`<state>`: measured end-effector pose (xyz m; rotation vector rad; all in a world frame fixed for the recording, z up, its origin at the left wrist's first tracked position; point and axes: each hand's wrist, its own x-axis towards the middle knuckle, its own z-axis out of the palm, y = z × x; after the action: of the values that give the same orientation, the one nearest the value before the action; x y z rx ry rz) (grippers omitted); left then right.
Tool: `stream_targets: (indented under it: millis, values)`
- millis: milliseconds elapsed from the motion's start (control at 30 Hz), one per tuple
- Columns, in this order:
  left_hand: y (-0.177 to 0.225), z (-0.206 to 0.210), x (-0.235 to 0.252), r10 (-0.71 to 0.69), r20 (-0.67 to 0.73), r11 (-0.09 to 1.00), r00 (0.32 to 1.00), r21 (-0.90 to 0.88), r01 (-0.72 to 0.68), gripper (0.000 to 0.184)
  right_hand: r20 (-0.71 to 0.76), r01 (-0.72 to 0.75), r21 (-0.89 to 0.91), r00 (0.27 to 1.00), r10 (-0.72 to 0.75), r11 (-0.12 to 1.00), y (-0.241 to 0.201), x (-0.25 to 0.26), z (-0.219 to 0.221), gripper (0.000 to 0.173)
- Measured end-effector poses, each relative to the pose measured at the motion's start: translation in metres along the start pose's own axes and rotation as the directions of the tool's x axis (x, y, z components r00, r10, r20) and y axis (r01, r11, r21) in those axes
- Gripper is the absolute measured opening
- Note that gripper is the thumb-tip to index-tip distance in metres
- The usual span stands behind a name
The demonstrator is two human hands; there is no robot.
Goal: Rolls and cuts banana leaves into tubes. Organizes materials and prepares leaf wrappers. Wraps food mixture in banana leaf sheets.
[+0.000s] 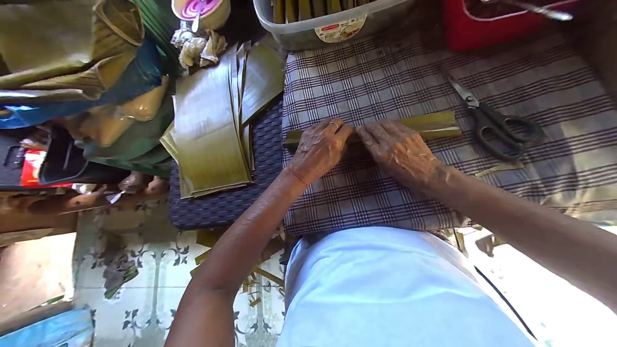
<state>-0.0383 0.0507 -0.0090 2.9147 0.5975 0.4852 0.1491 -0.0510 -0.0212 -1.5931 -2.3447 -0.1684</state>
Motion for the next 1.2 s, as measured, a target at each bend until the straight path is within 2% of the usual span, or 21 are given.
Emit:
stream_targets:
  millis: [100,200,233,267,333,400,433,467,533,567,600,667,700,767,800,833,900,933,1000,1100,1200]
  values:
    - [0.004,0.007,0.004,0.051,0.015,0.995,0.999,0.086,-0.052,0.02,0.077,-0.071,0.198,0.995,0.056,0.978,0.004,0.01,-0.009,0.022]
    - [0.011,0.01,0.006,0.118,0.016,0.979,0.993,0.167,-0.119,0.025,0.412,-0.392,0.529,0.894,0.177,0.753,0.009,0.025,-0.045,0.016]
    - [0.015,0.007,0.005,0.117,0.019,0.978,0.993,0.17,-0.119,0.027,0.488,-0.452,0.543,0.856,0.173,0.708,0.011,0.027,-0.054,0.018]
    - [0.021,0.002,0.004,0.092,0.037,0.984,0.995,0.149,-0.097,0.028,0.534,-0.451,0.488,0.832,0.154,0.747,0.009,0.029,-0.061,0.018]
    - [0.041,-0.029,0.001,-0.041,0.17,0.999,0.985,0.037,0.035,0.029,0.555,-0.31,0.282,0.825,0.109,0.908,0.005,0.023,-0.063,0.024]
    - [0.053,-0.049,0.004,-0.106,0.292,0.994,0.951,-0.007,0.113,0.025,0.593,-0.269,0.224,0.8,0.088,0.937,0.002,0.018,-0.064,0.032]
    - [0.05,-0.042,0.004,-0.056,0.26,0.998,0.964,0.016,0.053,0.018,0.66,-0.363,0.297,0.746,0.085,0.883,0.003,0.021,-0.066,0.03]
    - [0.042,-0.028,0.005,0.029,0.179,0.998,0.983,0.045,-0.037,0.014,0.724,-0.514,0.431,0.688,0.057,0.742,0.006,0.022,-0.067,0.022]
    - [0.036,-0.015,0.004,0.151,0.085,0.982,0.985,0.104,-0.16,0.016,0.827,-0.769,0.553,0.553,-0.099,0.322,0.011,0.02,-0.068,0.007]
    - [0.036,-0.016,0.004,0.16,0.099,0.979,0.982,0.114,-0.171,0.016,0.851,-0.814,0.526,0.505,-0.148,0.245,0.013,0.021,-0.065,0.006]
    - [0.039,-0.022,0.004,0.125,0.156,0.984,0.98,0.107,-0.142,0.015,0.858,-0.791,0.509,0.5,-0.121,0.341,0.013,0.022,-0.064,0.01]
    - [0.052,-0.046,0.004,0.004,0.327,0.996,0.945,0.082,-0.032,0.014,0.833,-0.642,0.432,0.553,-0.007,0.633,0.011,0.024,-0.065,0.02]
    - [0.054,-0.05,0.003,-0.003,0.341,0.996,0.94,0.087,-0.028,0.014,0.843,-0.653,0.403,0.537,0.017,0.641,0.01,0.025,-0.066,0.022]
    - [0.044,-0.033,0.002,0.062,0.27,0.992,0.961,0.089,-0.089,0.014,0.915,-0.807,0.37,0.401,-0.031,0.46,0.013,0.026,-0.065,0.023]
    - [0.042,-0.027,0.003,0.065,0.284,0.994,0.956,0.069,-0.088,0.016,0.927,-0.825,0.352,0.373,-0.043,0.442,0.014,0.026,-0.064,0.024]
    - [0.044,-0.029,0.005,0.043,0.348,0.997,0.936,0.044,-0.062,0.016,0.909,-0.772,0.361,0.417,-0.012,0.523,0.013,0.026,-0.062,0.027]
    - [0.054,-0.051,0.01,-0.031,0.55,1.0,0.834,0.013,0.028,0.021,0.807,-0.549,0.4,0.591,0.002,0.734,0.008,0.024,-0.058,0.031]
    - [0.063,-0.07,0.012,-0.061,0.624,0.998,0.779,0.028,0.056,0.024,0.761,-0.482,0.437,0.649,-0.026,0.759,0.007,0.022,-0.055,0.03]
    - [0.065,-0.086,0.008,-0.051,0.665,0.999,0.746,0.02,0.05,0.027,0.764,-0.487,0.486,0.639,-0.083,0.725,0.009,0.018,-0.054,0.028]
    - [0.047,-0.095,-0.011,-0.031,0.643,0.998,0.765,-0.024,0.061,0.026,0.868,-0.718,0.463,0.485,-0.104,0.52,0.018,0.006,-0.068,0.024]
    - [0.024,-0.112,-0.032,-0.146,0.573,0.971,0.806,-0.072,0.228,0.015,0.863,-0.791,0.501,0.487,-0.134,0.351,0.032,-0.013,-0.072,0.021]
